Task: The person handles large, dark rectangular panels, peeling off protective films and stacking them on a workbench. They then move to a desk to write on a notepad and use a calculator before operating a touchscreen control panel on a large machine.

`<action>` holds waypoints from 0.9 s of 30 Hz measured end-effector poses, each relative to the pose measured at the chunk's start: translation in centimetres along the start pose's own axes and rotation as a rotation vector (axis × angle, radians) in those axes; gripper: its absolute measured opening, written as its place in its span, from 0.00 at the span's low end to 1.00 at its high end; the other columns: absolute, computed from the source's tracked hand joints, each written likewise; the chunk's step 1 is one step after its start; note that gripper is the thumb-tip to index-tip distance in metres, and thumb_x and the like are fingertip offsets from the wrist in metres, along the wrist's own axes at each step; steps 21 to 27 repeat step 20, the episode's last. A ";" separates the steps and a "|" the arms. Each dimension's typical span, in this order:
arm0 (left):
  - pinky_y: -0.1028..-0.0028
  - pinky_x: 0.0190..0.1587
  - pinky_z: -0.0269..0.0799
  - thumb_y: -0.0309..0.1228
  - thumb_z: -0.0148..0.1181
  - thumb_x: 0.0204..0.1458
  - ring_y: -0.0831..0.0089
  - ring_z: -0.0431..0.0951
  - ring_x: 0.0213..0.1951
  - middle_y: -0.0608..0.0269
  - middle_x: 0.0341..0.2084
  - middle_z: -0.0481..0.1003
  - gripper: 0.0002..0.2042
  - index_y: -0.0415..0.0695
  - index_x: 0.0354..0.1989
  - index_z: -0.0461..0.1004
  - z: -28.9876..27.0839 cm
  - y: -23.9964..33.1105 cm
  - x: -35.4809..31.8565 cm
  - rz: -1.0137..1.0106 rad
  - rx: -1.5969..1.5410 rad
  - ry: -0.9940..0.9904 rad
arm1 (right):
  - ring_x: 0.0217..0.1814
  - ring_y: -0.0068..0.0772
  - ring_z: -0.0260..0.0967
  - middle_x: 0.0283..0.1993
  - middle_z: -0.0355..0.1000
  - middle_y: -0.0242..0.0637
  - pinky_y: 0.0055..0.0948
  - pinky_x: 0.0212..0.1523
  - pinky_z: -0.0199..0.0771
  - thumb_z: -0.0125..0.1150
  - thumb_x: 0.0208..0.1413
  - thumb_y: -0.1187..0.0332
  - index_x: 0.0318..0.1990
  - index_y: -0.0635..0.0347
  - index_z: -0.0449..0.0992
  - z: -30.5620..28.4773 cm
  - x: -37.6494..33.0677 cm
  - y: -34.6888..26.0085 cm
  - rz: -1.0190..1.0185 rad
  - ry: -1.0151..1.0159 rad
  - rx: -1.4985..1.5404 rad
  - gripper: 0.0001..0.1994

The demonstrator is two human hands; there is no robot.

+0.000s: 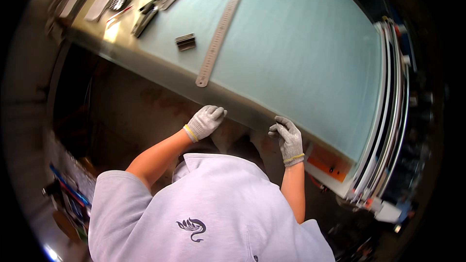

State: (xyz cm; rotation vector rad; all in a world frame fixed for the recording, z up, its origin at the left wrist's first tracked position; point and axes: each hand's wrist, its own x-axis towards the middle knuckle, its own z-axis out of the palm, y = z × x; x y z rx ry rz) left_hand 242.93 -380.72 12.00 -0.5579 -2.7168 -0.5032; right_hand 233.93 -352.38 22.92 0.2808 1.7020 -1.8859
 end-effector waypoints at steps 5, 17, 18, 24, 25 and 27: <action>0.69 0.35 0.72 0.31 0.56 0.42 0.66 0.74 0.33 0.62 0.29 0.71 0.08 0.44 0.31 0.74 1.0 3.2 -0.2 -0.206 0.119 0.106 | 0.49 0.36 0.74 0.51 0.72 0.50 0.29 0.47 0.75 0.56 0.58 0.73 0.55 0.73 0.66 -1.0 1.1 -0.2 -0.037 -0.260 -0.140 0.19; 0.67 0.37 0.73 0.24 0.61 0.41 0.66 0.77 0.33 0.63 0.33 0.75 0.06 0.45 0.29 0.77 -8.1 31.5 -13.1 -0.988 0.557 0.403 | 0.26 0.16 0.64 0.28 0.72 0.30 0.16 0.30 0.64 0.55 0.60 0.72 0.43 0.67 0.79 -7.5 3.6 2.3 -0.040 -0.609 -0.643 0.10; 0.67 0.38 0.72 0.25 0.60 0.41 0.65 0.77 0.35 0.60 0.33 0.75 0.07 0.43 0.31 0.76 -9.5 34.4 -17.2 -1.195 0.777 0.264 | 0.30 0.16 0.65 0.30 0.73 0.29 0.17 0.34 0.65 0.57 0.59 0.72 0.43 0.65 0.80 -7.3 3.1 2.4 -0.100 -0.611 -0.727 0.09; 0.65 0.38 0.73 0.35 0.60 0.50 0.62 0.75 0.36 0.55 0.43 0.73 0.19 0.40 0.49 0.70 -8.4 41.4 -28.6 -2.209 1.120 -0.297 | 0.40 0.22 0.69 0.40 0.75 0.32 0.22 0.47 0.67 0.59 0.58 0.70 0.45 0.63 0.80 -7.3 3.5 3.4 -0.206 -0.677 -0.788 0.10; 0.65 0.38 0.73 0.35 0.60 0.50 0.62 0.75 0.36 0.55 0.43 0.73 0.19 0.40 0.49 0.70 -8.4 41.4 -28.6 -2.209 1.120 -0.297 | 0.40 0.22 0.69 0.40 0.75 0.32 0.22 0.47 0.67 0.59 0.58 0.70 0.45 0.63 0.80 -7.3 3.5 3.4 -0.206 -0.677 -0.788 0.10; 0.65 0.38 0.73 0.35 0.60 0.50 0.62 0.75 0.36 0.55 0.43 0.73 0.19 0.40 0.49 0.70 -8.4 41.4 -28.6 -2.209 1.120 -0.297 | 0.40 0.22 0.69 0.40 0.75 0.32 0.22 0.47 0.67 0.59 0.58 0.70 0.45 0.63 0.80 -7.3 3.5 3.4 -0.206 -0.677 -0.788 0.10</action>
